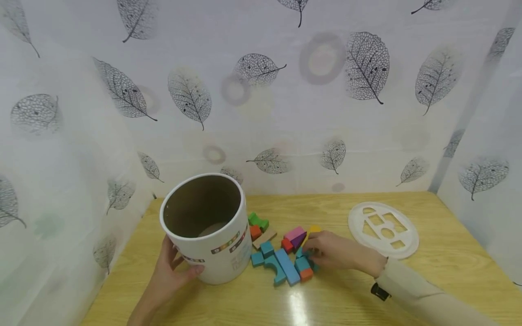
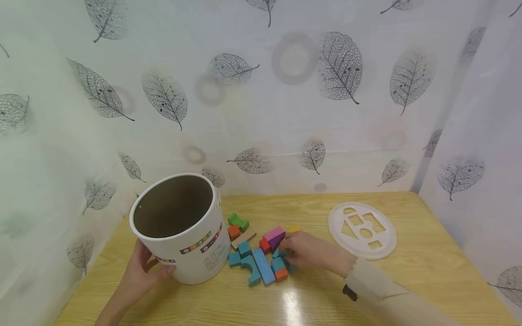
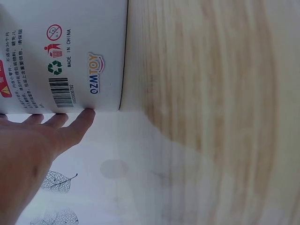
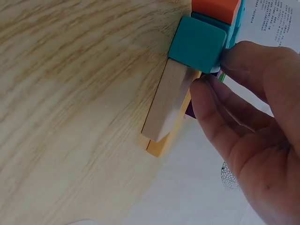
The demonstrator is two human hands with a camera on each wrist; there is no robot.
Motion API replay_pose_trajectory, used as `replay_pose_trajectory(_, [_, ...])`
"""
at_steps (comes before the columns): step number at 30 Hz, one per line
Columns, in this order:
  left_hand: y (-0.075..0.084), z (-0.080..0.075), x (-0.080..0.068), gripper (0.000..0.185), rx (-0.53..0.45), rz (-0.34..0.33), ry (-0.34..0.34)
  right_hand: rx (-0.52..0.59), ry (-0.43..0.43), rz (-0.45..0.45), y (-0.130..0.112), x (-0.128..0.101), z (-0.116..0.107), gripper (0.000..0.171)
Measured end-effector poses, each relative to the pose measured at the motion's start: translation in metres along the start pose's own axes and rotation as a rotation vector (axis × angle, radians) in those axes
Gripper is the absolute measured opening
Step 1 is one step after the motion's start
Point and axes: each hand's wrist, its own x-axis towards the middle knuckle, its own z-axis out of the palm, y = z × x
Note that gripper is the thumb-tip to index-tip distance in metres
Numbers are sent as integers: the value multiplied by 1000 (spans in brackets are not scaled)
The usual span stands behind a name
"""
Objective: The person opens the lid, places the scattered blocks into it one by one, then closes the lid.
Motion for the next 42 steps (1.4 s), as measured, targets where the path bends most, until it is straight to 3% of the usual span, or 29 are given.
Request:
replay_pose_trajectory(9, [-1, 1, -1, 124, 22, -10, 8, -54, 32, 58, -7, 6, 5, 17])
replay_pose_trajectory(22, [-2, 2, -1, 123, 4, 0, 2, -33, 45, 121, -12, 8, 7, 30])
replay_pose_trajectory(37, [-2, 1, 0, 123, 11, 16, 4, -58, 168, 93, -15, 6, -12, 31])
replay_pose_trajectory(42, [-1, 0, 1, 122, 19, 7, -2, -85, 233, 46, -17, 10, -19, 30])
